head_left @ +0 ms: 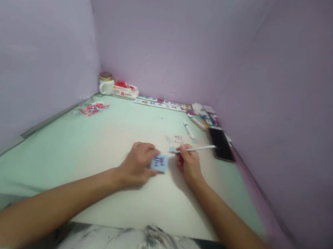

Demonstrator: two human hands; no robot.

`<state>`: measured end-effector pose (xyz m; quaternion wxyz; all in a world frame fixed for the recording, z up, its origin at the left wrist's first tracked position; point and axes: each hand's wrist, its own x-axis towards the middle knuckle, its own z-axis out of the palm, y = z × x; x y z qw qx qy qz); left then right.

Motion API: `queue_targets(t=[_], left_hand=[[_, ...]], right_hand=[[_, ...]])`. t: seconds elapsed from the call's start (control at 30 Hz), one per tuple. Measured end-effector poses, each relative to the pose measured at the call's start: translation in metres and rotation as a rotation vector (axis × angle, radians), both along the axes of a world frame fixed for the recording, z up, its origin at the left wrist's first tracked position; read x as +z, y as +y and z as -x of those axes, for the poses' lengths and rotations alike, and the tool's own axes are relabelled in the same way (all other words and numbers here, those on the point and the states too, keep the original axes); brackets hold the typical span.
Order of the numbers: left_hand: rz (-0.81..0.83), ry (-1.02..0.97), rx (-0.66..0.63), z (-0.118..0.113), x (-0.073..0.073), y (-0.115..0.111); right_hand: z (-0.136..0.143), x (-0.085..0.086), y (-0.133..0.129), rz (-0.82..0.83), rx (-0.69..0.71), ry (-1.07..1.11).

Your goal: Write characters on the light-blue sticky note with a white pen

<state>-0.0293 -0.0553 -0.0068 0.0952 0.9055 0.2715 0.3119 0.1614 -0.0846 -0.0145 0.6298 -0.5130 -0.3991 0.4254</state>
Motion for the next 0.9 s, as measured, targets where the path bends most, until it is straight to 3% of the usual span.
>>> queue_targets(t=[0.23, 0.5, 0.77, 0.9], left_hand=[[-0.087, -0.093, -0.05, 0.0006, 0.0014, -0.0008], [-0.004, -0.089, -0.117, 0.0031, 0.0045, 0.0042], [0.169, -0.378, 0.067, 0.0085, 0.0033, 0.006], [0.266, -0.48, 0.059, 0.008, 0.0042, 0.0071]], right_hand=[[-0.0018, -0.0001, 0.0005, 0.008, 0.0, 0.028], [-0.0012, 0.001, 0.0004, 0.01, -0.008, 0.027], [-0.0012, 0.0013, 0.0002, 0.02, -0.002, 0.021], [-0.001, 0.0016, 0.0001, 0.019, -0.003, 0.011]])
